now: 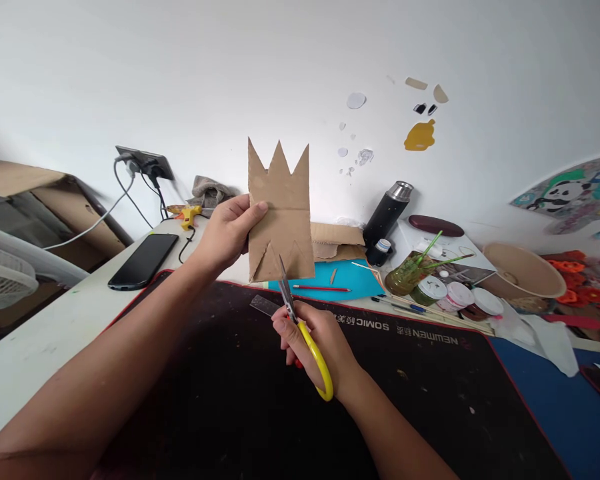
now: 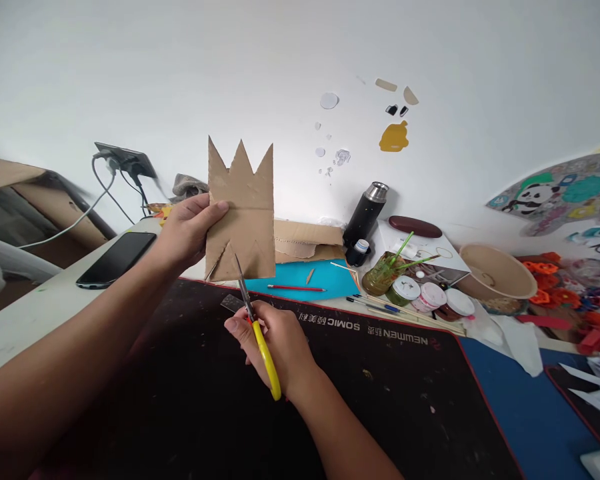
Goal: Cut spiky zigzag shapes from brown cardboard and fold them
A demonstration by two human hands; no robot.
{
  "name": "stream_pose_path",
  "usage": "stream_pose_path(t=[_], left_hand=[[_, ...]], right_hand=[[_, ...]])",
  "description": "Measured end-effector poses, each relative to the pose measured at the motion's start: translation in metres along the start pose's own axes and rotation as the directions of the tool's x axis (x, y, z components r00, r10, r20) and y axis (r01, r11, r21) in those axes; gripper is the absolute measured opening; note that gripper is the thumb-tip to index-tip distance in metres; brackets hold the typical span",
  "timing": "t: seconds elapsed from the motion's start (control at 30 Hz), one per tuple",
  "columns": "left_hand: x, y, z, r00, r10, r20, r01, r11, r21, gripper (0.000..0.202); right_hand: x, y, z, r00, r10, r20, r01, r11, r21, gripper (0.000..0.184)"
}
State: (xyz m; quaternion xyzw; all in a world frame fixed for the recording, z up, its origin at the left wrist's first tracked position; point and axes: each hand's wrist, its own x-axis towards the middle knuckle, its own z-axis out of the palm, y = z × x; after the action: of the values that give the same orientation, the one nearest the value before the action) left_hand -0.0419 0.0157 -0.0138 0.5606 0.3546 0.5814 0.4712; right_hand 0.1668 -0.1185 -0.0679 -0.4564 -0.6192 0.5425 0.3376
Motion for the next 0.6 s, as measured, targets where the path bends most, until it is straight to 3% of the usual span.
stream_pose_path(t=[0.6], left_hand=[[-0.0015,0.0004,0.0025,1.000,0.009,0.006,-0.010,1.000,0.002,0.035]], right_hand=[[0.0005,-0.0010,-0.0005,1.000,0.006,-0.001,-0.006,1.000,0.007,0.045]])
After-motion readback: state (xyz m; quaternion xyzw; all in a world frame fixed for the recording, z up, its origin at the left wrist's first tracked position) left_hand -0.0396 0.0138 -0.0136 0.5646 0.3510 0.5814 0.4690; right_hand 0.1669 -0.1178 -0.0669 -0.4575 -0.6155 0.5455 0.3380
